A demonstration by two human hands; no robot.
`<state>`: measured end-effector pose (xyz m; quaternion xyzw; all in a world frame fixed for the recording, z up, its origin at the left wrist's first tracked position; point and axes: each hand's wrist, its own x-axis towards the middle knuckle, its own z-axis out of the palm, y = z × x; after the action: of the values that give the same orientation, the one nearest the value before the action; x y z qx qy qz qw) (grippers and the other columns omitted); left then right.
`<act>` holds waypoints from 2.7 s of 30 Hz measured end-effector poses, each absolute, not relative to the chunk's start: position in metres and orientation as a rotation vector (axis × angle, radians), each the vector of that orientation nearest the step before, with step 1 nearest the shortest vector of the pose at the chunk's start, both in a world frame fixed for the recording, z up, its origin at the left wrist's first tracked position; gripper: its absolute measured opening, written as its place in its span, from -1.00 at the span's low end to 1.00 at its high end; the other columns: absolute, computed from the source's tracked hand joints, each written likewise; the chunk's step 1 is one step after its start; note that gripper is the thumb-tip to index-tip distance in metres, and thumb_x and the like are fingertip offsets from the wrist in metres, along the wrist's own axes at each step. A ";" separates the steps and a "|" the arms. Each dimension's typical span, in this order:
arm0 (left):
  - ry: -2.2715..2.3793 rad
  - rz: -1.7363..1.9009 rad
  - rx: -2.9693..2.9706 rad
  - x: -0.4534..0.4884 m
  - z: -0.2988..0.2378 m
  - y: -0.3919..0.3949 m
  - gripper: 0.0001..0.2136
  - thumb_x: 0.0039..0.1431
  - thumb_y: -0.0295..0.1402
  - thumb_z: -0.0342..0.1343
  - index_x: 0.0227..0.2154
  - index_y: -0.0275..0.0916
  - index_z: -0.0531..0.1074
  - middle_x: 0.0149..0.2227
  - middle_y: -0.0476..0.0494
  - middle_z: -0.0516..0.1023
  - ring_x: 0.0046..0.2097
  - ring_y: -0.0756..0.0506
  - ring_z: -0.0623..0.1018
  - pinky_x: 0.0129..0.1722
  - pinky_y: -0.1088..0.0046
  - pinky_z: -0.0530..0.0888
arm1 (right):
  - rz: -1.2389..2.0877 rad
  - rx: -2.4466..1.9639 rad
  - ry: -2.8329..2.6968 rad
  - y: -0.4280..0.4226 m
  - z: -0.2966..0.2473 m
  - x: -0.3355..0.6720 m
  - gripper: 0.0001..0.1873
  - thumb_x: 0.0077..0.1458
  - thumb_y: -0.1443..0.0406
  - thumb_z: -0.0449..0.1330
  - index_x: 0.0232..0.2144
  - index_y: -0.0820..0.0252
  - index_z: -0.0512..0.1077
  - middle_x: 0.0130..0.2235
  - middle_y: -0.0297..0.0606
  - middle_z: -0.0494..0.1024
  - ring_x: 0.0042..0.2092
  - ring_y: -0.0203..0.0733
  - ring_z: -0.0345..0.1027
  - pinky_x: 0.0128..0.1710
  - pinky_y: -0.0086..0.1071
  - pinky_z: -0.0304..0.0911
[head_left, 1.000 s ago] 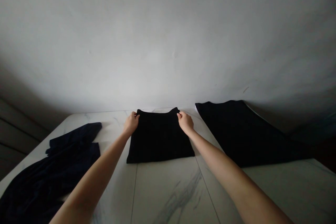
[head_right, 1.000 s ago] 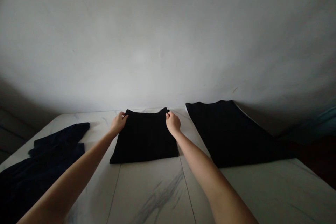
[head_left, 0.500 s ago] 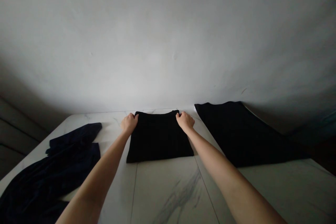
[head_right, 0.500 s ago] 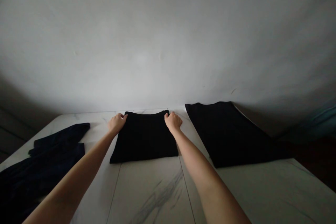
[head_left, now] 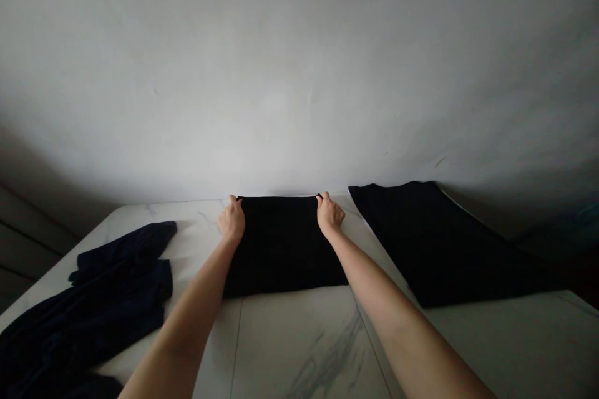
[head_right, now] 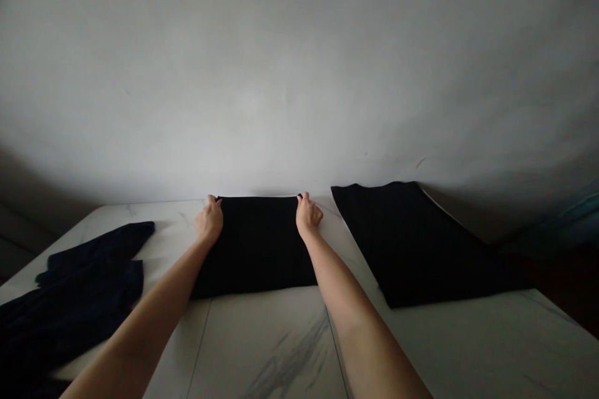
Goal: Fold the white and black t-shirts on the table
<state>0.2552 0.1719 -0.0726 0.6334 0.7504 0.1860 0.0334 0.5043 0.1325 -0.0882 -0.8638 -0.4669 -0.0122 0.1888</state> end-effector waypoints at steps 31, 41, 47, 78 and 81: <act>1.844 0.612 1.835 0.185 -0.076 0.029 -0.80 0.12 -0.21 0.12 -0.25 -0.18 0.40 -0.46 -0.01 0.56 -0.36 -0.09 0.55 -0.42 0.47 0.30 | 0.547 -2.319 -1.462 -0.042 -0.069 0.522 -0.61 0.13 -0.01 0.17 -0.42 0.15 0.56 -0.34 -0.19 0.63 -0.26 -0.07 0.51 -0.44 -0.41 0.14; 1.682 0.948 1.788 0.197 -0.072 0.013 -0.81 0.07 -0.28 0.10 -0.25 -0.19 0.44 -0.46 0.01 0.48 -0.35 -0.06 0.50 -0.35 0.47 0.32 | 0.586 -1.951 -1.234 -0.042 -0.074 0.507 -0.65 0.00 0.03 0.25 -0.54 0.19 0.44 -0.53 -0.31 0.52 -0.41 -0.17 0.47 -0.51 -0.47 0.17; 1.575 1.012 1.632 0.203 -0.078 0.018 -0.79 0.07 -0.24 0.07 -0.27 -0.22 0.44 -0.55 0.08 0.35 -0.47 -0.01 0.41 -0.46 0.51 0.27 | 0.798 -1.825 -0.946 -0.037 -0.080 0.496 -0.75 0.00 0.16 0.28 -0.39 0.19 0.34 -0.58 -0.41 0.44 -0.62 -0.31 0.36 -0.69 -0.54 0.08; 1.599 0.482 2.670 0.273 -0.079 -0.042 -0.47 0.25 -0.16 0.01 0.25 -0.21 0.27 0.32 -0.38 0.21 0.34 -0.43 0.16 0.26 -0.19 0.07 | 0.050 -1.953 -2.134 -0.052 -0.071 0.446 -0.38 0.32 0.05 -0.04 0.33 0.14 0.12 0.41 -0.06 -0.09 0.41 0.09 -0.21 0.33 0.04 -0.21; 1.667 0.396 2.679 0.270 -0.098 -0.036 -0.41 0.26 -0.03 0.00 0.30 -0.12 0.20 0.35 -0.39 0.12 0.37 -0.44 0.08 0.24 -0.29 0.01 | 0.123 -1.996 -2.129 -0.045 -0.086 0.452 -0.32 0.30 -0.07 -0.09 0.35 0.05 0.08 0.42 -0.10 -0.15 0.41 0.13 -0.28 0.34 0.06 -0.27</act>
<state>0.2701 -0.0361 -0.0983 0.8423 0.5242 0.1245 -0.0192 0.4522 -0.0448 -0.0856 -0.6791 -0.7245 0.0418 0.1103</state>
